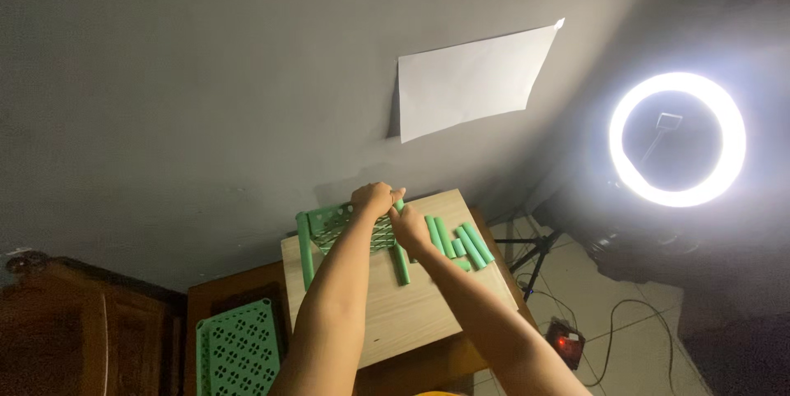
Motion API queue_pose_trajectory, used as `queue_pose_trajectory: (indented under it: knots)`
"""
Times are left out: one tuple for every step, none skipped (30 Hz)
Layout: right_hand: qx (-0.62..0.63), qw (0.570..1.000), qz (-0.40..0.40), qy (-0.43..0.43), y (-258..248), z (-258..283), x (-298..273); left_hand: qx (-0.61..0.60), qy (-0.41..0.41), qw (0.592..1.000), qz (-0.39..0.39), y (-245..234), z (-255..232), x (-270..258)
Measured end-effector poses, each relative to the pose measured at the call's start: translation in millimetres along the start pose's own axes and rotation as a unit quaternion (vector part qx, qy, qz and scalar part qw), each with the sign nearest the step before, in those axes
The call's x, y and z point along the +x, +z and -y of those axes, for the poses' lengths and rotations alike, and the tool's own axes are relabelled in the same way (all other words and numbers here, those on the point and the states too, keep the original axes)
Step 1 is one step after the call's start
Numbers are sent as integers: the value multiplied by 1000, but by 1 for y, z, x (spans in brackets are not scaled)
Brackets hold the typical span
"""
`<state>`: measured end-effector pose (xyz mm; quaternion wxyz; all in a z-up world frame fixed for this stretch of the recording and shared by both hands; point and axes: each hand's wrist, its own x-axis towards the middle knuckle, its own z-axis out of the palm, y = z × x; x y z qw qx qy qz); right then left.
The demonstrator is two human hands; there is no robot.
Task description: The person disassembles a green plastic basket by removing its legs and separating the frame. They then reassemble the basket by inserting the legs back into the frame and placing it on a wooden table.
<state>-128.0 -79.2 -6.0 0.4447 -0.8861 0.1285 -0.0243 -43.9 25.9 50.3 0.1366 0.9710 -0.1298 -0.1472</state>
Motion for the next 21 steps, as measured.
queue_pose_trajectory:
  knots:
    - [9, 1000, 13, 4, -1, -2, -3, -8, -9, 1000, 6, 0, 3, 2]
    - [-1, 999, 38, 7, -3, -4, -7, -16, -18, 1000, 11, 0, 6, 6]
    - [-10, 998, 62, 11, -3, -9, -14, -14, -53, 998, -7, -4, 13, 10]
    - [-22, 996, 82, 15, -5, -16, -17, -13, -83, 996, -27, -10, 18, 20]
    - [-13, 997, 78, 22, -2, -26, -29, -10, -96, 995, -23, -13, 31, 21]
    - [12, 998, 46, 47, -3, -40, -42, -10, -107, 994, -21, -15, 39, 23]
    - [37, 997, 10, 70, -9, -57, -50, -11, -92, 995, -30, -17, 37, 31]
    - [74, 991, -16, 109, -8, -74, -60, -10, -84, 996, -32, -12, 43, 29]
    - [125, 979, -15, 161, -8, -91, -70, -8, -75, 997, -35, -6, 46, 26]
    - [191, 959, -11, 210, -10, -103, -70, -15, -77, 996, -49, -7, 48, 27]
    - [313, 907, 2, 281, -12, -114, -71, -23, -80, 995, -63, -10, 50, 29]
    - [315, 895, 13, 315, -15, -126, -73, -30, -84, 993, -71, -7, 49, 27]
    - [316, 882, 23, 348, -19, -136, -74, -35, -82, 994, -59, -4, 46, 25]
    - [317, 869, 32, 379, -21, -142, -71, -39, -79, 995, -50, -5, 45, 26]
    - [328, 862, 76, 378, -24, -147, -70, -43, -77, 995, -41, -8, 45, 26]
    - [337, 854, 121, 377, -26, -151, -71, -37, -73, 996, -35, -9, 46, 25]
    - [346, 844, 165, 375, -27, -154, -73, -31, -69, 997, -28, -10, 46, 23]
    - [304, 858, 153, 385, -26, -157, -76, -26, -64, 997, -21, -8, 47, 19]
    - [278, 863, 149, 393, -25, -161, -80, -34, -62, 997, -30, -4, 48, 14]
    - [266, 872, 140, 386, -22, -161, -75, -41, -58, 996, -46, -7, 47, 14]
    - [264, 879, 127, 375, -20, -161, -71, -47, -54, 995, -62, -10, 44, 13]
